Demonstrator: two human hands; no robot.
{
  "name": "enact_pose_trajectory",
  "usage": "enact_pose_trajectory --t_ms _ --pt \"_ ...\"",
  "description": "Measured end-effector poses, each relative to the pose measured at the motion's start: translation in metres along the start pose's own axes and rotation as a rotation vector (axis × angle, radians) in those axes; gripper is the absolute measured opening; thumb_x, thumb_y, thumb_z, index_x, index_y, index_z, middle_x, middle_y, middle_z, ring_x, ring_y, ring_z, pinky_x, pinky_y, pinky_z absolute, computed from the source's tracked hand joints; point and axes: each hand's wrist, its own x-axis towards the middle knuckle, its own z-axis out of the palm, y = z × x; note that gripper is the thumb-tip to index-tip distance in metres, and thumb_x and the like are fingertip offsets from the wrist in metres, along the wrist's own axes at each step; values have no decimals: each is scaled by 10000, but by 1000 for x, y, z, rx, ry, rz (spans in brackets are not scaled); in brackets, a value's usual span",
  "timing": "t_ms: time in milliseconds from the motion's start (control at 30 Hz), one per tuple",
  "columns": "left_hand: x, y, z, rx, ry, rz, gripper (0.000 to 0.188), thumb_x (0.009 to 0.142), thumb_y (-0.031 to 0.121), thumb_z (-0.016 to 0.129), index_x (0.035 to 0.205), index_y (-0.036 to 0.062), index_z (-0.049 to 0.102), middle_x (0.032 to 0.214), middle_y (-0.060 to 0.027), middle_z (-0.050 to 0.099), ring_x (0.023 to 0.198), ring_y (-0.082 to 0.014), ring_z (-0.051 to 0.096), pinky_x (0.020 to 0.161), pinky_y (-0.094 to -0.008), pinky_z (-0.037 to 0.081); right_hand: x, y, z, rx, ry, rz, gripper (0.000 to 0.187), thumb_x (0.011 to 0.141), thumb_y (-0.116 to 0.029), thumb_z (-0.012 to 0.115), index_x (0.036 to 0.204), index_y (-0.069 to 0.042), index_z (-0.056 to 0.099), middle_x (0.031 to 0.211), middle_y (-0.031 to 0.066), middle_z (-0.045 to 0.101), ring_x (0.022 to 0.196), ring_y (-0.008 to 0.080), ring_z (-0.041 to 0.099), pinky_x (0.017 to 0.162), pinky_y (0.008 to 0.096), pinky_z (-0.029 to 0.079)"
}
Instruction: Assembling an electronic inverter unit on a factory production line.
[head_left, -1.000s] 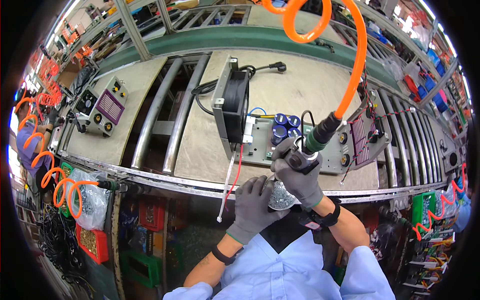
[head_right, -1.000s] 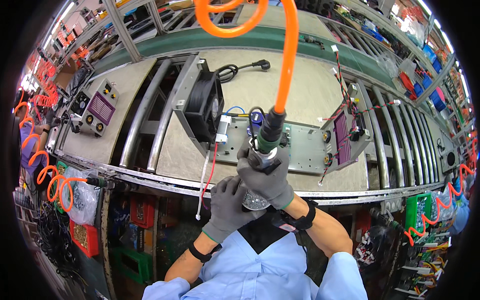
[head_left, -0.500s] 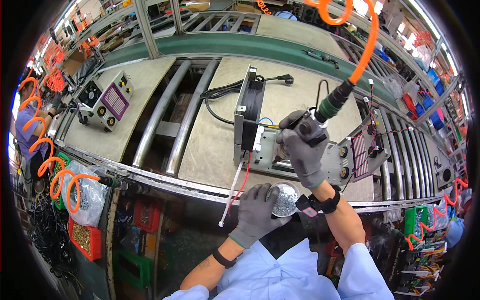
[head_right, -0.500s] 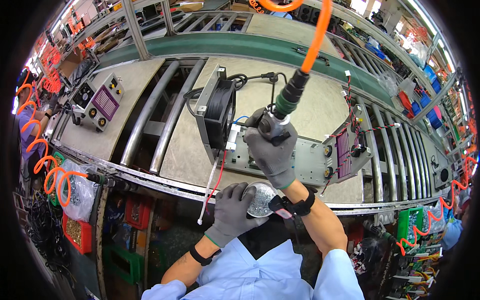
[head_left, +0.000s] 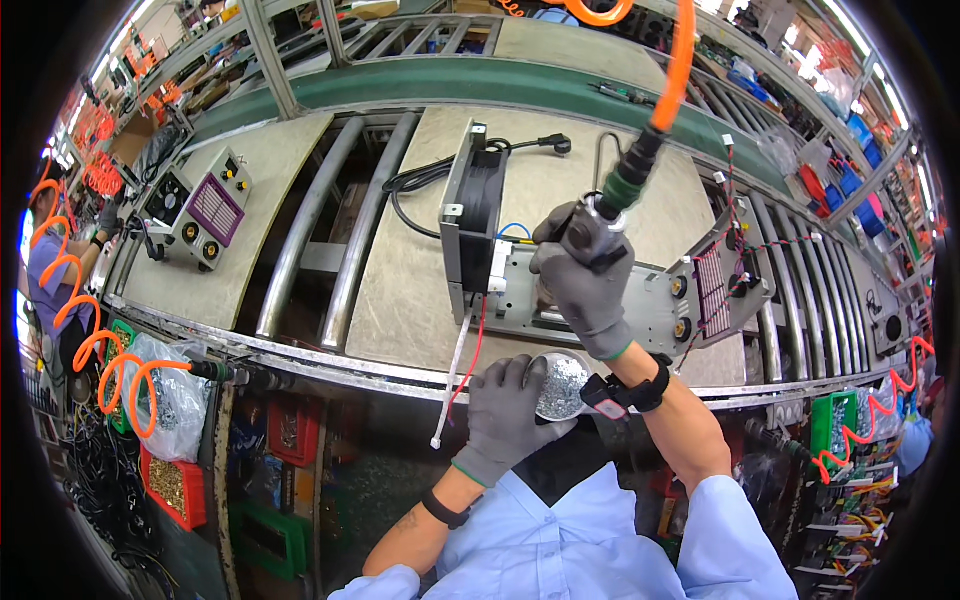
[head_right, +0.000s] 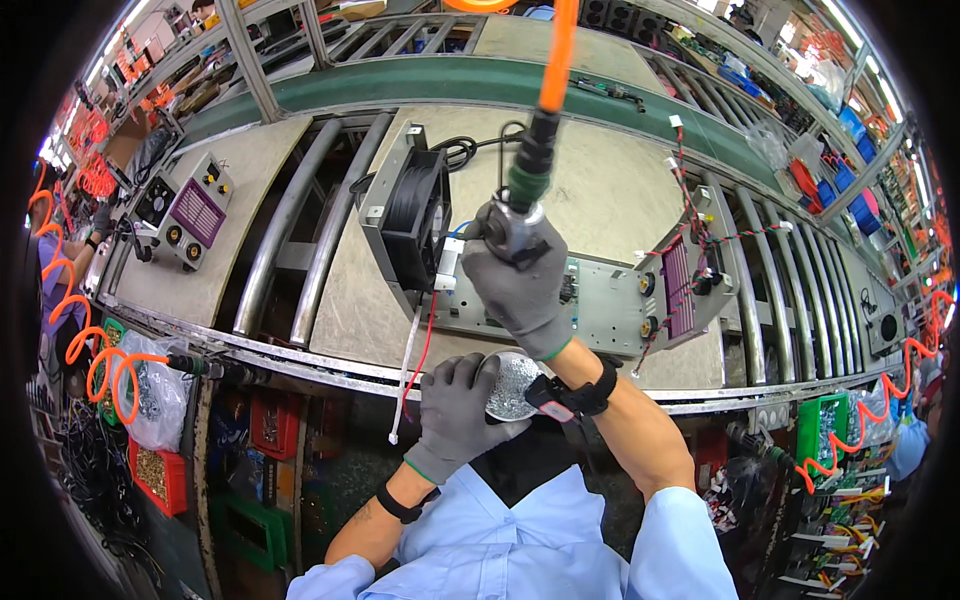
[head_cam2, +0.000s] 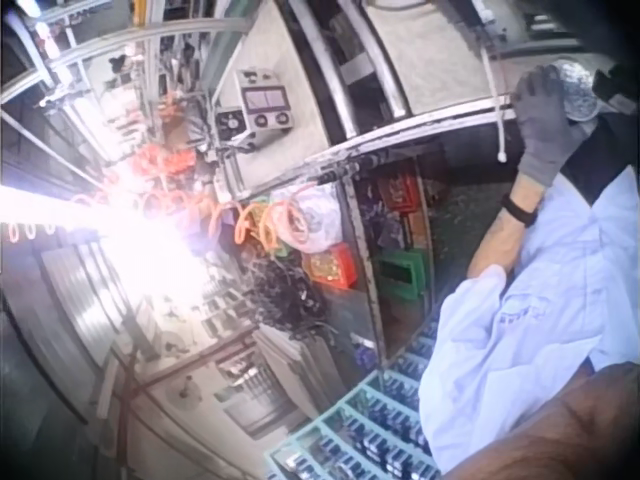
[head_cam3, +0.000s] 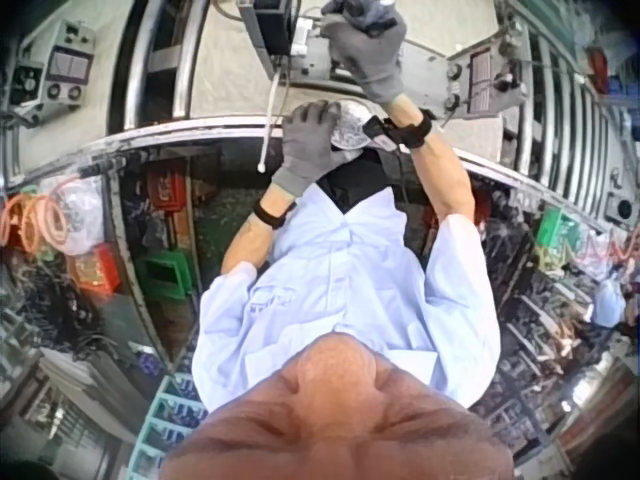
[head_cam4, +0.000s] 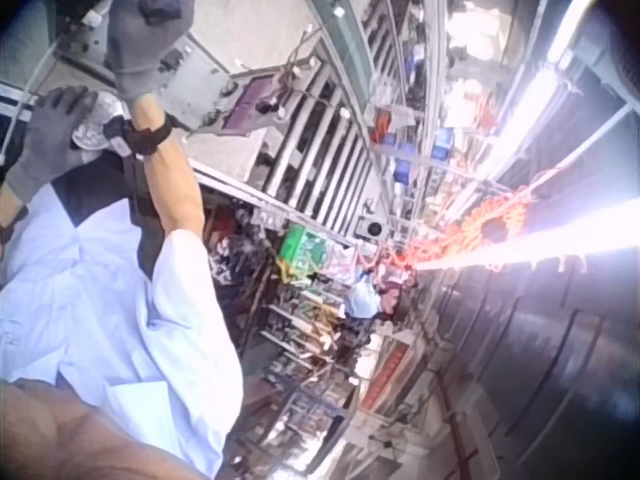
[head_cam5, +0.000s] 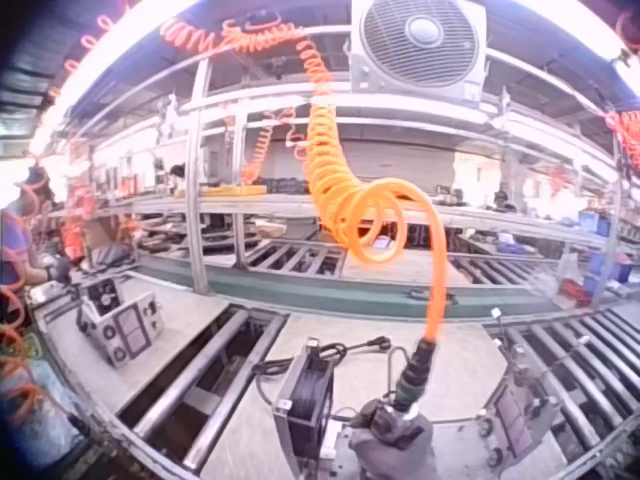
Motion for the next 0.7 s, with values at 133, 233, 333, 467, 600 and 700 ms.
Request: enact_pose_trajectory --t_ms 133,233,333,467,600,700 --pt "0 1 0 3 24 30 874 618 613 793 1266 69 573 1197 -121 570 1115 -329 533 915 -483 401 -1 -1 -5 5 -29 -1 207 748 48 650 946 19 599 823 34 634 760 89 600 692 232 493" --pt "-1 3 -1 8 26 31 878 618 603 798 1271 64 566 1198 -123 570 1118 -331 526 915 -480 402 -1 0 -8 -80 -45 -51 186 753 30 661 925 2 597 800 24 641 718 77 596 651 235 491" --pt "-2 4 -3 13 2 25 840 658 590 790 1262 48 572 1229 -120 565 1144 -327 528 935 -482 392 -2 3 -10 -172 -74 -92 153 765 9 667 897 -15 594 761 11 637 677 66 586 626 237 490" --pt "-1 6 -4 20 18 49 840 663 586 788 1266 45 567 1215 -124 572 1133 -329 534 927 -486 396 -1 7 -8 -152 -77 -112 144 762 -2 665 892 -16 602 750 12 631 668 64 581 618 242 488" --pt "-1 7 -5 33 6 54 841 660 585 788 1265 44 568 1217 -122 573 1126 -328 537 916 -486 400 0 7 -6 -137 -52 -139 159 752 -3 666 899 -18 608 745 4 621 663 60 572 605 246 480" --pt "-1 6 -4 36 -1 47 840 659 584 788 1263 44 565 1216 -120 573 1121 -324 539 908 -484 402 -1 7 -8 -161 -81 -130 157 748 -21 671 891 -24 608 740 3 618 666 63 571 605 245 477"
